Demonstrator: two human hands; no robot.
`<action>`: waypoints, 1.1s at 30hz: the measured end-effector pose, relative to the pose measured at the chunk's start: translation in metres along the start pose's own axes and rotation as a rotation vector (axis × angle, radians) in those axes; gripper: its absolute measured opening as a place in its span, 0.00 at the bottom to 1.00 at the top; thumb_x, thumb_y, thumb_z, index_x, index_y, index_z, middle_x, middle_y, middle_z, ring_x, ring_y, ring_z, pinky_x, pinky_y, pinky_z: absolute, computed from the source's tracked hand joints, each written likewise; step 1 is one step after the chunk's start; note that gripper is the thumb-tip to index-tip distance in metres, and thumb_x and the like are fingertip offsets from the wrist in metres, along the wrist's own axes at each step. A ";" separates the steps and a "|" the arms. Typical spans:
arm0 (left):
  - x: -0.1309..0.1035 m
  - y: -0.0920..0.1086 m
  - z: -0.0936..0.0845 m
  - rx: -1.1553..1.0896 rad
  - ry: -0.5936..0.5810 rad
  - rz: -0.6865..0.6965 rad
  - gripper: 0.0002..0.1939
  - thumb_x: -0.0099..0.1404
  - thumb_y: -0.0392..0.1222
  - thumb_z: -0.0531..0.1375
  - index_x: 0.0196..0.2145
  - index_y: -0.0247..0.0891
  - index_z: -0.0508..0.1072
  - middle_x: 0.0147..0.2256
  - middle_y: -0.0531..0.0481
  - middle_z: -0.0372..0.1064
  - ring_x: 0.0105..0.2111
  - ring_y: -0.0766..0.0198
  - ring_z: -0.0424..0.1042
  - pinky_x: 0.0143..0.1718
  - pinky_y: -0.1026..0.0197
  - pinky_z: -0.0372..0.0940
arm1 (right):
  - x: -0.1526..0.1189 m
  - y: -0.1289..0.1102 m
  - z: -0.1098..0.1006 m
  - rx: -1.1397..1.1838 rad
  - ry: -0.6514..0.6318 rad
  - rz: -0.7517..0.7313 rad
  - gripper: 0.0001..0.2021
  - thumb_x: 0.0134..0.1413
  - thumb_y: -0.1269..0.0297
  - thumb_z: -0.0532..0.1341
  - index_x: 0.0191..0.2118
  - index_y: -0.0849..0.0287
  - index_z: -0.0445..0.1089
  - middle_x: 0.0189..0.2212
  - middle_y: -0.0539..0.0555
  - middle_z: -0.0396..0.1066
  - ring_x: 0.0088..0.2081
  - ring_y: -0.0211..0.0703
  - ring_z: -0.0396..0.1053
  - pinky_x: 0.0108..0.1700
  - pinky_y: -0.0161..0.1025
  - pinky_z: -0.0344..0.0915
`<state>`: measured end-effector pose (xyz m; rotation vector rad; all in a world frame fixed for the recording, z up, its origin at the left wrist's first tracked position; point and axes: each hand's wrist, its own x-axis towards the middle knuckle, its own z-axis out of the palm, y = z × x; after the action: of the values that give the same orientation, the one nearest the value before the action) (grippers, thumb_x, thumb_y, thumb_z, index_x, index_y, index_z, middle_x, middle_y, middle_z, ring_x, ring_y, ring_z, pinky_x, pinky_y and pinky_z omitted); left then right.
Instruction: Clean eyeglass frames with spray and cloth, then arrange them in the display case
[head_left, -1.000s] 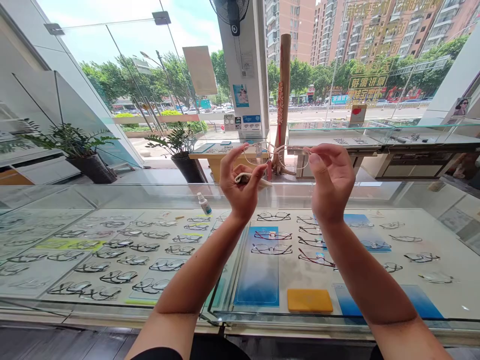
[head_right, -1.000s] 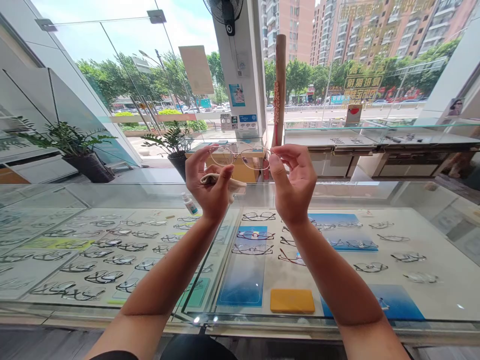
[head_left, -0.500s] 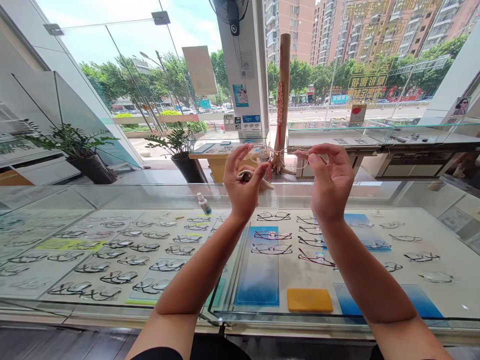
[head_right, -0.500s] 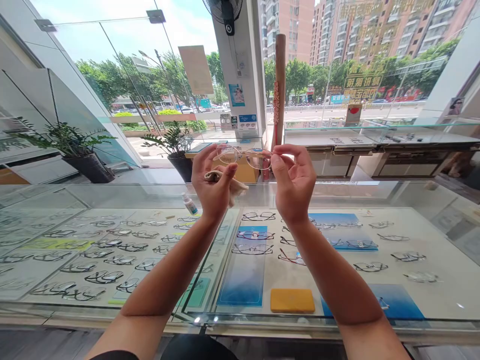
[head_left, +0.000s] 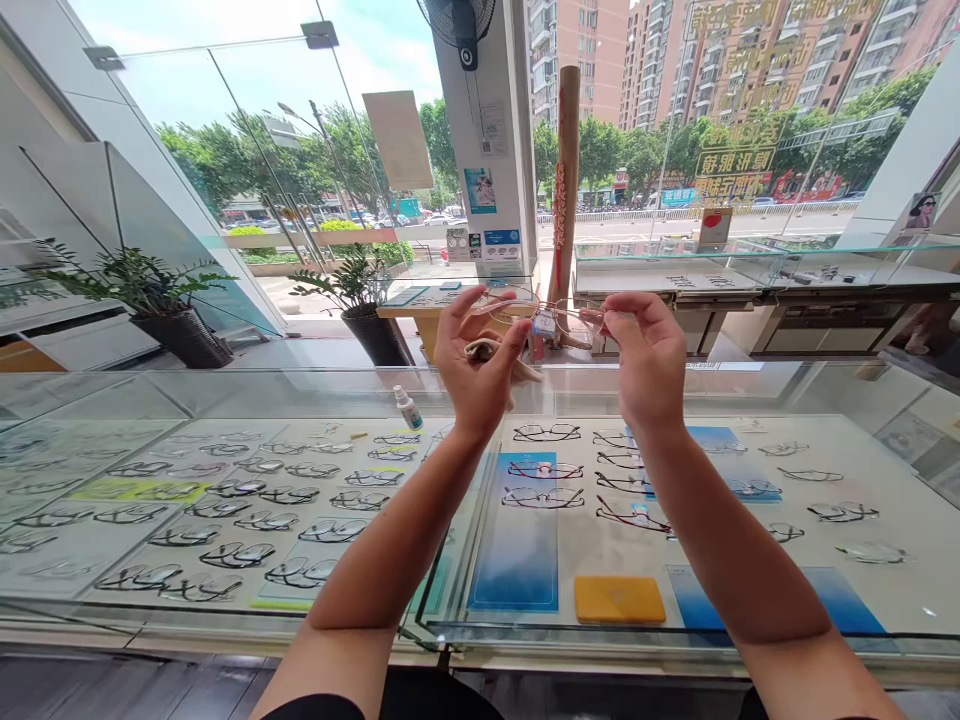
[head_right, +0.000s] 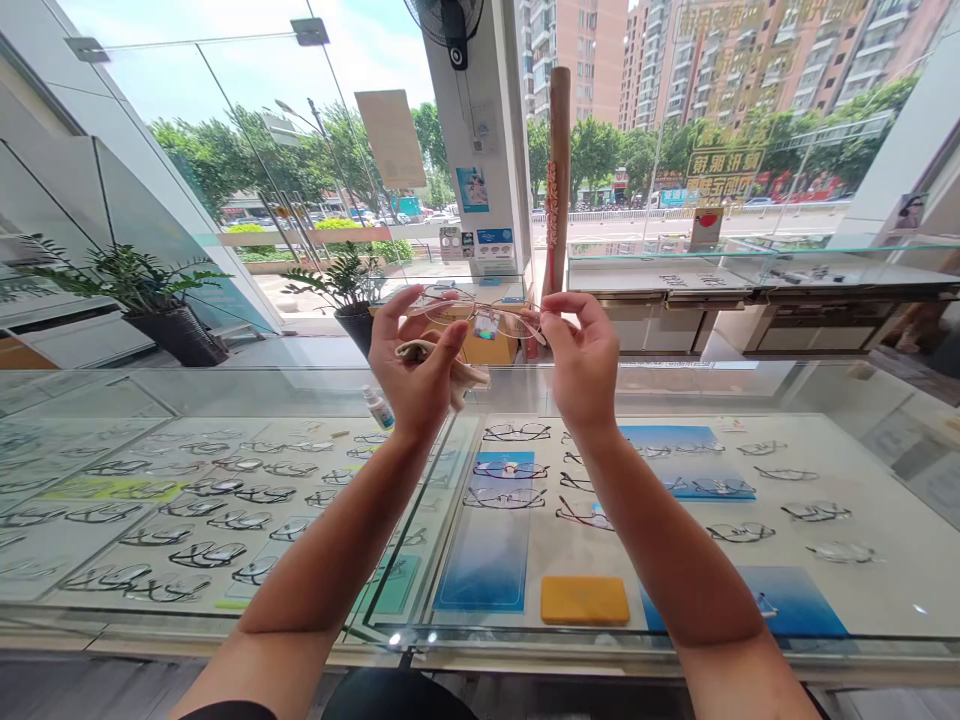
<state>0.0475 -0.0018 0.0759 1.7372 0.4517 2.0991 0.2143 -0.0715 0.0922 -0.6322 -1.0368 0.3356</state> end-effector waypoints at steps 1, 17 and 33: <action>0.001 0.000 0.000 -0.007 0.006 -0.008 0.32 0.66 0.57 0.79 0.61 0.50 0.75 0.55 0.44 0.84 0.32 0.64 0.82 0.31 0.58 0.75 | 0.001 0.001 -0.001 -0.015 -0.006 0.013 0.07 0.61 0.59 0.66 0.43 0.52 0.74 0.41 0.51 0.77 0.45 0.45 0.83 0.50 0.46 0.79; 0.022 0.022 -0.017 -0.042 -0.451 -0.204 0.32 0.55 0.55 0.83 0.54 0.45 0.84 0.46 0.42 0.88 0.47 0.47 0.88 0.42 0.52 0.83 | 0.033 -0.011 -0.042 0.006 -0.661 0.479 0.16 0.57 0.47 0.76 0.36 0.56 0.83 0.36 0.55 0.83 0.39 0.46 0.80 0.48 0.48 0.78; 0.018 0.020 -0.012 0.162 -0.340 -0.077 0.20 0.59 0.54 0.82 0.45 0.47 0.84 0.40 0.47 0.82 0.39 0.56 0.81 0.36 0.56 0.78 | 0.023 -0.009 -0.033 -0.247 -0.523 0.217 0.09 0.59 0.56 0.74 0.34 0.56 0.84 0.30 0.51 0.82 0.34 0.43 0.79 0.45 0.47 0.80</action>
<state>0.0310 -0.0107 0.0983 2.0820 0.5882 1.7078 0.2540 -0.0761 0.1021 -0.9092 -1.5288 0.5881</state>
